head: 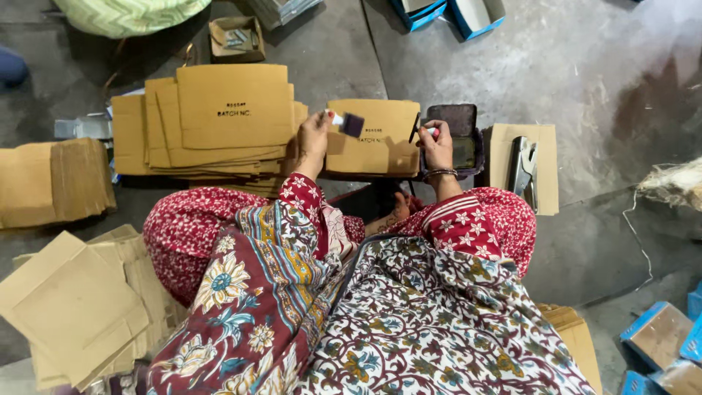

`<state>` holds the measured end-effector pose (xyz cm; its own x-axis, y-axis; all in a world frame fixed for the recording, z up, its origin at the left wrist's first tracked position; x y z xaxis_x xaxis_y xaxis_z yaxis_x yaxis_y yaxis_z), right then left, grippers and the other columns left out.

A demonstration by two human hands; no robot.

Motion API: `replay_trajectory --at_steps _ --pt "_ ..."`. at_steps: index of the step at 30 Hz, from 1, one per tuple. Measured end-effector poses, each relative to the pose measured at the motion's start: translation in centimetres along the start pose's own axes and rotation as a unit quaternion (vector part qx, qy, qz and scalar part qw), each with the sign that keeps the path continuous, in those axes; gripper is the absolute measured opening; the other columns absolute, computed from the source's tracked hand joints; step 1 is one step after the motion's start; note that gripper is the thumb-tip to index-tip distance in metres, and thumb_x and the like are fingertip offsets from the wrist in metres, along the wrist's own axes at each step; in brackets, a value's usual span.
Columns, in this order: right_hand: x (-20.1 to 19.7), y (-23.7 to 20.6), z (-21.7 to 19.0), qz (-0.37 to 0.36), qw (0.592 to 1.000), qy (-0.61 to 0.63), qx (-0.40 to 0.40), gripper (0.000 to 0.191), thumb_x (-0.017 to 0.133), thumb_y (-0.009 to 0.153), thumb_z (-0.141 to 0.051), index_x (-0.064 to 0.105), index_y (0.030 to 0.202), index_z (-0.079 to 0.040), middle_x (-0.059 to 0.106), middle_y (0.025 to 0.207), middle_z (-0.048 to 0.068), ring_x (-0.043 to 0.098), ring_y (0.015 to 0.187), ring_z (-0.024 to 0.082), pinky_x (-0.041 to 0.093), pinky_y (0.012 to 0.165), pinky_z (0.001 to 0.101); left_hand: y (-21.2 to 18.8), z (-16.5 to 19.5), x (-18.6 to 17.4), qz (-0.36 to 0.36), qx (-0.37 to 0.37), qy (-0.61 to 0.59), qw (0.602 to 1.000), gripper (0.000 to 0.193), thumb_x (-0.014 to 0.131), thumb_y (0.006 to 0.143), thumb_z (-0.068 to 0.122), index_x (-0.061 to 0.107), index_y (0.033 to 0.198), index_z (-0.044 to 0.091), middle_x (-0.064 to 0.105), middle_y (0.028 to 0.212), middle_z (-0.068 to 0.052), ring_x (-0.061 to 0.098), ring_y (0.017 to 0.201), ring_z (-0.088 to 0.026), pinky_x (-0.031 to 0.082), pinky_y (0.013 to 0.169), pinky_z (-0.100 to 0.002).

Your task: The person sits on the floor and repeatedly stamps a batch number onto flat cardboard boxes using a handheld ink stamp. They dip the stamp into an ink pad, press it onto each box, and set the stamped box aside. Another person is visible nearby handling similar boxes.

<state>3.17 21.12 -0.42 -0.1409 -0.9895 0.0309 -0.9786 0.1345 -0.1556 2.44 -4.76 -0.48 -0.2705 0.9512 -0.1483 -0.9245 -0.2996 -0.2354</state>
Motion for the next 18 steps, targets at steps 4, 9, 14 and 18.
replay_trajectory --at_steps 4,9,14,18 --pt "1.8 -0.4 -0.6 -0.026 0.999 0.003 -0.033 0.018 0.067 0.100 -0.009 0.055 0.112 -0.006 0.063 0.092 0.001 0.062 0.076 0.008 0.053 0.069 0.0244 -0.5 -1.2 0.0 -0.039 0.007 -0.067 0.997 0.022 0.068 0.100 0.017 0.076 0.110 0.001 0.078 0.099 -0.003 0.070 0.091 -0.009 0.056 0.082 -0.026" --pt "2.0 -0.5 -0.8 -0.030 0.999 -0.018 -0.036 0.017 0.067 0.101 -0.010 0.056 0.112 -0.006 0.064 0.091 0.001 0.061 0.076 0.008 0.052 0.070 0.0239 -1.2 -1.3 1.0 -0.016 0.001 -0.073 0.997 0.020 0.070 0.096 0.015 0.074 0.108 -0.001 0.079 0.097 -0.005 0.074 0.090 -0.009 0.060 0.081 -0.025" --pt "0.8 0.0 0.3 0.007 1.000 -0.017 -0.010 0.016 0.068 0.101 -0.011 0.055 0.110 -0.008 0.064 0.088 -0.001 0.060 0.072 0.007 0.048 0.062 0.0218 -0.9 -1.9 0.5 -0.002 -0.025 0.013 1.000 0.023 0.073 0.094 0.020 0.076 0.106 0.002 0.080 0.095 -0.006 0.074 0.088 -0.012 0.058 0.078 -0.027" --pt "-0.6 0.4 1.0 0.033 0.998 0.045 0.003 0.013 0.066 0.102 -0.010 0.057 0.111 -0.010 0.061 0.086 -0.003 0.056 0.069 0.005 0.044 0.059 0.0198 -0.6 -2.3 0.1 0.002 0.001 0.121 0.993 0.029 0.076 0.092 0.032 0.077 0.108 0.007 0.079 0.095 -0.006 0.074 0.087 -0.016 0.056 0.076 -0.031"
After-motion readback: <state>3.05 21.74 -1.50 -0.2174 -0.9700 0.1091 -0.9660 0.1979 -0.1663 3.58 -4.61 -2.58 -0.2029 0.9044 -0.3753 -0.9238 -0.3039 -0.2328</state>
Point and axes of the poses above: each hand's wrist, its own y-axis towards the middle knuckle, its own x-axis out of the palm, z = x × y, the point moved 1 cm from there along y, towards the middle knuckle
